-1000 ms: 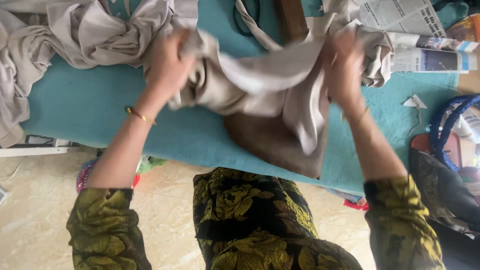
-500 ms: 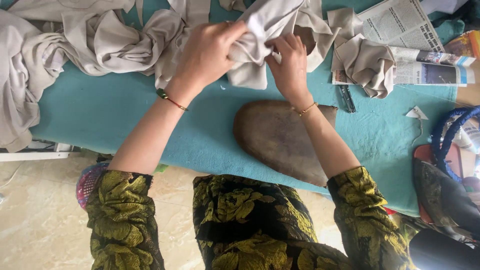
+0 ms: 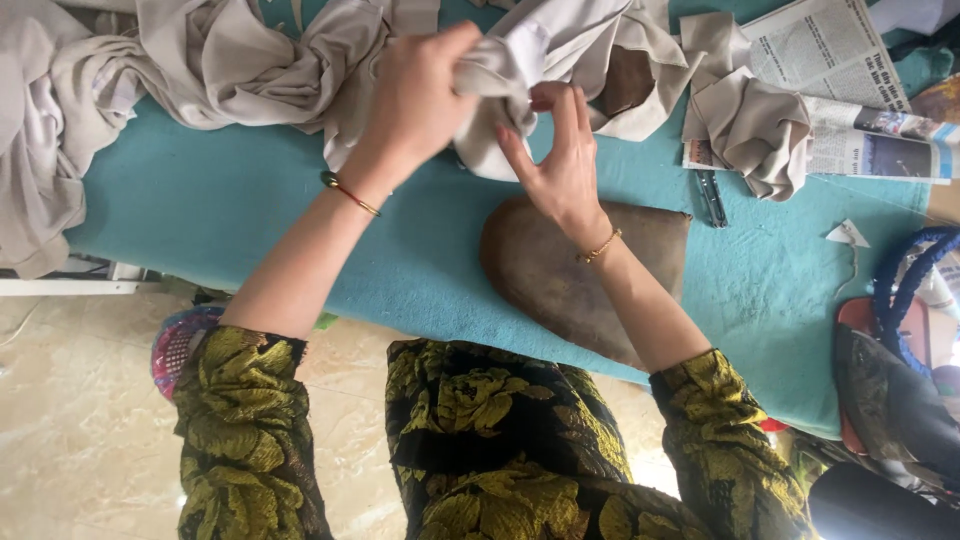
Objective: Ironing and folding fabric pieces on a work table in a garment factory
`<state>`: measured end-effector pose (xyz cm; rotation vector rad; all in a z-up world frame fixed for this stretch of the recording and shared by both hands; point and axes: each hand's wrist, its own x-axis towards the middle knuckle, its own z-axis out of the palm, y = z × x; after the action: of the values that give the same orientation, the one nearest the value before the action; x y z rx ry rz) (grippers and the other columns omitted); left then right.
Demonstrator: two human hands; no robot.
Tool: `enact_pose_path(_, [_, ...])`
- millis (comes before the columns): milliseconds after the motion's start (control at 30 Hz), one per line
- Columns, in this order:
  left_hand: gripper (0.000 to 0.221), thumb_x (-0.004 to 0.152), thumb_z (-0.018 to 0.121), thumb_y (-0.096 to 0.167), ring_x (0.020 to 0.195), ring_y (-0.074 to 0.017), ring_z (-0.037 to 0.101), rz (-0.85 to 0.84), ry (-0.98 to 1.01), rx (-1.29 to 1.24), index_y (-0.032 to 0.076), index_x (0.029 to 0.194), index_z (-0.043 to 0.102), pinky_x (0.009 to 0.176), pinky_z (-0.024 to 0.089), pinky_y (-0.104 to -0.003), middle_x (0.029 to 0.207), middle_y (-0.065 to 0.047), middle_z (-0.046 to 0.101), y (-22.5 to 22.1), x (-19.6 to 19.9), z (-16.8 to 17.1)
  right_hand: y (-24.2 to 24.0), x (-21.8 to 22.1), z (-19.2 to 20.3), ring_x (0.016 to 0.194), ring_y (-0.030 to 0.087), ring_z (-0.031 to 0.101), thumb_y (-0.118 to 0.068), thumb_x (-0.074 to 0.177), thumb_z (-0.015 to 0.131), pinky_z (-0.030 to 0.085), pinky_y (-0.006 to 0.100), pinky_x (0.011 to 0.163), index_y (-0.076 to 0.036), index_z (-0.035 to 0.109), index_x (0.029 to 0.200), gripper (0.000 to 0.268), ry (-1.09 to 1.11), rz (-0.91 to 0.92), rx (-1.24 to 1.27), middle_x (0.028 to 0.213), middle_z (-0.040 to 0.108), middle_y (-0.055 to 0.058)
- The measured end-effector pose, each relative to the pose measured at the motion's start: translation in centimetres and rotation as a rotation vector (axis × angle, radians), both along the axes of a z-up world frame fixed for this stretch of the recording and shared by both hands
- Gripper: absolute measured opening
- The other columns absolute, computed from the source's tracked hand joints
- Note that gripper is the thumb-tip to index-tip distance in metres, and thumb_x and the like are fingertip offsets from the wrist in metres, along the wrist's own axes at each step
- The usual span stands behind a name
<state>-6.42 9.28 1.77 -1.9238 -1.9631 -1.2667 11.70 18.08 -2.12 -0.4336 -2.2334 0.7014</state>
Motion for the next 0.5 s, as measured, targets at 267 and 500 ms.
enact_pose_path(267, [0.027,0.075,0.053,-0.014,0.056,-0.0192,0.064,0.073,0.252,0.054,0.008,0.088,0.058,0.041,0.046,-0.032,0.065,-0.006,0.063,-0.1,0.4,1.2,5.8,1.0,-1.1,0.096,0.033,0.058,0.024,0.076,0.040,0.052,0.044,0.085,0.006,0.062,0.104,0.040,0.114,-0.142,0.094,0.094,0.065,0.018])
enact_pose_path(500, [0.018,0.086,0.064,-0.007,0.071,-0.0220,0.060,0.095,0.589,0.231,0.008,0.097,0.066,0.076,0.050,-0.034,0.083,-0.006,0.057,-4.2,-1.6,-3.2,5.7,10.5,0.3,0.097,0.038,0.059,0.021,0.084,0.055,0.036,0.063,0.107,0.005,0.064,0.091,0.020,0.029,-0.356,0.534,0.102,0.066,0.017])
